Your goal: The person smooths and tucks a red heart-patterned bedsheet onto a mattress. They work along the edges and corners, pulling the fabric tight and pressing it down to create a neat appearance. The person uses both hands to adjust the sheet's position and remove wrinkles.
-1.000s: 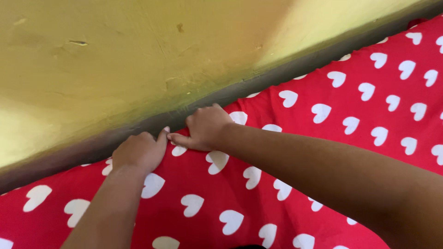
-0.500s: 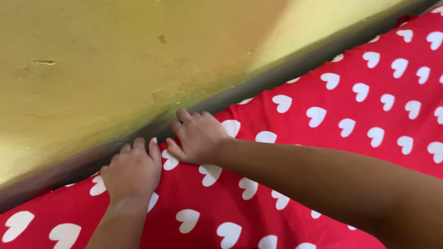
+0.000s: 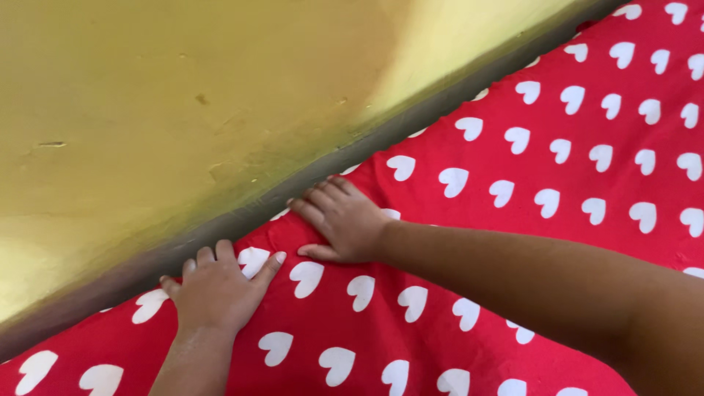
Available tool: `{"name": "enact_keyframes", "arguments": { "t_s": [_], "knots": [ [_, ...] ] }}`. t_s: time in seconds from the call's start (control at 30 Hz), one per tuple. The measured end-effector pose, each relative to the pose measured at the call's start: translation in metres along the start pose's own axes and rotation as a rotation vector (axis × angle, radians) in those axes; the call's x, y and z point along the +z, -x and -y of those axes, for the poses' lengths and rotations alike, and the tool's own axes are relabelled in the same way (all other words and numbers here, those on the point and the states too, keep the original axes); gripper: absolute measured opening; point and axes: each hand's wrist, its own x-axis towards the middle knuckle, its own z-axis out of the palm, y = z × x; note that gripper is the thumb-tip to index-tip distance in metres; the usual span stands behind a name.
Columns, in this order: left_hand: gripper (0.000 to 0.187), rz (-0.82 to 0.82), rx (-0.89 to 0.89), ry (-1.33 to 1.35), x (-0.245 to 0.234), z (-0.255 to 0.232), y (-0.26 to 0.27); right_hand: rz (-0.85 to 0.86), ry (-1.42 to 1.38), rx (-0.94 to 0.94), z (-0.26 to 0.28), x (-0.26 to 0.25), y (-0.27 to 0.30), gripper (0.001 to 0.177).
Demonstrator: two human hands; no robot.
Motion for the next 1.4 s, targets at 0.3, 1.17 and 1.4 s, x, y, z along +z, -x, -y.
{"name": "enact_keyframes", "arguments": {
  "t_s": [0.3,1.17,1.4],
  "knots": [
    [0.097,0.093,-0.012,0.024,-0.018,-0.022,0.0,0.395,-0.086,0.282,-0.025,0.002,-0.014,0.069],
    [0.095,0.312,0.081,0.23,-0.046,-0.034,-0.034,0.04,0.011,0.398,0.001,0.009,-0.02,0.031],
    [0.097,0.262,0.075,0.283,-0.031,-0.028,-0.037,0.108,-0.067,0.433,-0.013,0.003,-0.006,0.043]
  ]
}}
